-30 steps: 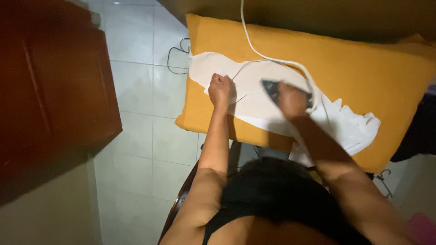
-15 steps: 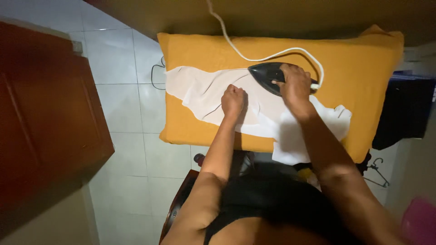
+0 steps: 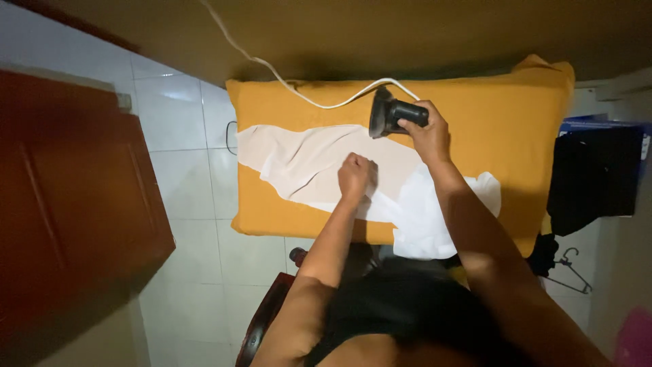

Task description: Iron a white garment on a padded surface.

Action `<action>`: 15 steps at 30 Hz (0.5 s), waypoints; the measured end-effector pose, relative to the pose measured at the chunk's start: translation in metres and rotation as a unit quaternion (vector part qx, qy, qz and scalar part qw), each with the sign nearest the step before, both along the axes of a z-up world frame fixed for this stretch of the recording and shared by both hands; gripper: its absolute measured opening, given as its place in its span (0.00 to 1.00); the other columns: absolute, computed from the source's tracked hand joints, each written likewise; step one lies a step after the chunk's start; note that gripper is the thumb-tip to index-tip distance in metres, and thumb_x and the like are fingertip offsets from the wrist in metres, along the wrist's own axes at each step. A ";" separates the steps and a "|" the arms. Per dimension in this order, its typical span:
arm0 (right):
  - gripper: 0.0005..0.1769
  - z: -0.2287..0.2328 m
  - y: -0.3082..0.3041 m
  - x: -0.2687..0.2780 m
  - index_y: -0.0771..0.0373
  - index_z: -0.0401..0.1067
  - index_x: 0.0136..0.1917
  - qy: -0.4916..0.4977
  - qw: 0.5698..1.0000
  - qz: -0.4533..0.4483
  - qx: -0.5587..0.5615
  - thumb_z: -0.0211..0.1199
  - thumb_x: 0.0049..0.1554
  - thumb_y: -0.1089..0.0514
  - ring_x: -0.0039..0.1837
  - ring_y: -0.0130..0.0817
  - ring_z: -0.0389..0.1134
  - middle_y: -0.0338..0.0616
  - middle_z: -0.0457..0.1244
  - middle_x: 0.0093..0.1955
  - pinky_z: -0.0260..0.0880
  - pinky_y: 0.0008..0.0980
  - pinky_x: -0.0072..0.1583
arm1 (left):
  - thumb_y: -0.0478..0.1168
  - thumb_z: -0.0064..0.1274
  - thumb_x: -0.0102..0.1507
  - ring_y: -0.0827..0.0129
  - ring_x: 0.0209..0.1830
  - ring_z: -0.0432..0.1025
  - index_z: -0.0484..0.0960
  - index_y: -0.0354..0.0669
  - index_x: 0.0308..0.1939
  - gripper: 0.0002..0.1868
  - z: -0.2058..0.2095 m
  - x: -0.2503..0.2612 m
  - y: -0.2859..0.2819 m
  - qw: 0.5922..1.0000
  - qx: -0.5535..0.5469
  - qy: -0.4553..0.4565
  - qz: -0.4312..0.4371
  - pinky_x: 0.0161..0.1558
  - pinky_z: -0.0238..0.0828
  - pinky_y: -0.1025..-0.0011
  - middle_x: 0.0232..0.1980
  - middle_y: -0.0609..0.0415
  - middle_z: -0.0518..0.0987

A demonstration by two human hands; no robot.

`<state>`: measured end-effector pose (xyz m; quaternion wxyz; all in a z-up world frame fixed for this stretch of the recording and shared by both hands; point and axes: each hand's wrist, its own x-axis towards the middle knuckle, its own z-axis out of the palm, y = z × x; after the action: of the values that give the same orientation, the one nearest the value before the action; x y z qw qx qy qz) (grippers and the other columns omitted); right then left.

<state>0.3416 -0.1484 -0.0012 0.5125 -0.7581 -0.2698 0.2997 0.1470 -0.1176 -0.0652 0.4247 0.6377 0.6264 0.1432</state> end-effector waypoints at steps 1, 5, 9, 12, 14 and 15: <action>0.18 -0.009 -0.006 0.004 0.63 0.71 0.55 0.000 1.000 -0.003 0.001 0.75 0.54 0.64 0.49 0.25 0.66 0.37 0.65 0.46 0.69 0.27 0.53 | 0.47 0.48 0.65 0.44 0.38 0.77 0.80 0.39 0.34 0.15 0.008 0.003 -0.006 1.000 0.001 0.000 -0.003 0.43 0.73 0.55 0.35 0.37 0.82; 0.17 -0.027 -0.025 0.019 0.63 0.70 0.56 0.015 0.999 0.005 0.050 0.73 0.56 0.64 0.53 0.24 0.68 0.36 0.68 0.49 0.69 0.26 0.57 | 0.49 0.50 0.62 0.44 0.39 0.78 0.81 0.40 0.33 0.15 0.031 0.017 -0.028 0.994 -0.033 -0.005 -0.100 0.44 0.74 0.54 0.37 0.39 0.83; 0.15 -0.040 -0.041 0.024 0.62 0.71 0.56 0.047 0.998 0.002 0.043 0.71 0.58 0.64 0.55 0.23 0.68 0.36 0.68 0.51 0.68 0.26 0.59 | 0.50 0.55 0.59 0.45 0.41 0.77 0.80 0.40 0.34 0.15 0.051 0.028 -0.039 0.972 -0.102 0.043 -0.206 0.45 0.74 0.55 0.37 0.41 0.83; 0.17 -0.025 -0.045 0.027 0.62 0.71 0.58 0.006 1.000 0.020 0.005 0.72 0.57 0.63 0.53 0.24 0.68 0.37 0.68 0.50 0.69 0.27 0.57 | 0.50 0.56 0.57 0.48 0.43 0.77 0.78 0.42 0.39 0.16 0.049 0.026 -0.045 0.953 -0.156 0.091 -0.243 0.47 0.74 0.56 0.40 0.43 0.82; 0.18 -0.030 -0.047 0.029 0.61 0.70 0.59 -0.007 1.000 0.027 0.012 0.71 0.58 0.63 0.55 0.26 0.68 0.38 0.68 0.52 0.69 0.27 0.58 | 0.50 0.57 0.57 0.49 0.45 0.77 0.78 0.42 0.41 0.17 0.041 0.018 -0.051 0.952 -0.143 0.096 -0.255 0.47 0.73 0.56 0.42 0.43 0.81; 0.19 -0.032 -0.048 0.028 0.61 0.69 0.61 -0.021 0.999 0.033 0.020 0.70 0.59 0.63 0.56 0.27 0.68 0.38 0.68 0.53 0.68 0.28 0.59 | 0.50 0.57 0.57 0.49 0.46 0.76 0.79 0.43 0.43 0.17 0.037 0.012 -0.055 0.950 -0.128 0.101 -0.266 0.48 0.73 0.55 0.44 0.44 0.80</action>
<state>0.3696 -0.1968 -0.0330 0.5117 -0.7442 -0.3116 0.2955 0.1591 -0.1724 -0.0281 0.4598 0.7327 0.4866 -0.1222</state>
